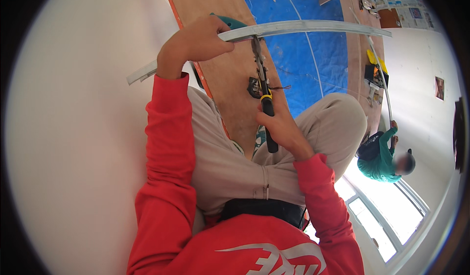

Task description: The person sits on the floor and uses tin snips to cut a long metal profile into shorter segments. They repeatedly position the profile, cut it, and set the pieces aside on a nearby wooden board.

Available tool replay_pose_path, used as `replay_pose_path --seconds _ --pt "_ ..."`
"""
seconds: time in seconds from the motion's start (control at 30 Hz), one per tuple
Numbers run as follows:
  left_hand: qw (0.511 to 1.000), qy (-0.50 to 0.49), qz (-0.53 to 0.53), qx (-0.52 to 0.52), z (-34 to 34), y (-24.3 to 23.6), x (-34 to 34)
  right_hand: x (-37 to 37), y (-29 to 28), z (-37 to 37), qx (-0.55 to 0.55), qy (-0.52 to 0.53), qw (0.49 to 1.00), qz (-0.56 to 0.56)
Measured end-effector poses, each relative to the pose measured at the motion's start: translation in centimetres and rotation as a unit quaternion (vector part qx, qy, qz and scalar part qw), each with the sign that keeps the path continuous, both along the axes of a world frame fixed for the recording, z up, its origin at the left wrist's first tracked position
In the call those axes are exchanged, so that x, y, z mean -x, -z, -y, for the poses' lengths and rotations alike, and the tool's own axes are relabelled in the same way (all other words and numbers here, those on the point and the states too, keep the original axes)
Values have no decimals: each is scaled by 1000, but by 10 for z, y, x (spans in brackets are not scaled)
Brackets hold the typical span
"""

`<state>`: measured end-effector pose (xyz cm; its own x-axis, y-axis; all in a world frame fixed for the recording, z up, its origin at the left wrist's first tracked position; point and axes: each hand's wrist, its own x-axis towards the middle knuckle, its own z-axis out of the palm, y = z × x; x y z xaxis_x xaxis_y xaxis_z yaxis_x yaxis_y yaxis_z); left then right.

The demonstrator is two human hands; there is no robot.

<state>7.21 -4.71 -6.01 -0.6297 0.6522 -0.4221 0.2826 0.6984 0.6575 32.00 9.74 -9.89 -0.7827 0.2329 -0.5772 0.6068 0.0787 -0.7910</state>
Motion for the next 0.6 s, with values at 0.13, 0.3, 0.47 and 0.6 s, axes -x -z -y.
replay_pose_path --seconds 0.13,0.3,0.47,0.6 --pt "1000 7 17 -6 4 1 6 1 -4 0 -3 -7 1000 9" --pt "1000 17 23 -3 4 3 7 3 -4 1 -16 -16 1000 18" --pt "998 3 46 -38 1 6 5 3 -3 1 -43 -5 999 -1" --pt "998 24 41 -34 -1 8 7 3 -5 4 -47 2 999 16"
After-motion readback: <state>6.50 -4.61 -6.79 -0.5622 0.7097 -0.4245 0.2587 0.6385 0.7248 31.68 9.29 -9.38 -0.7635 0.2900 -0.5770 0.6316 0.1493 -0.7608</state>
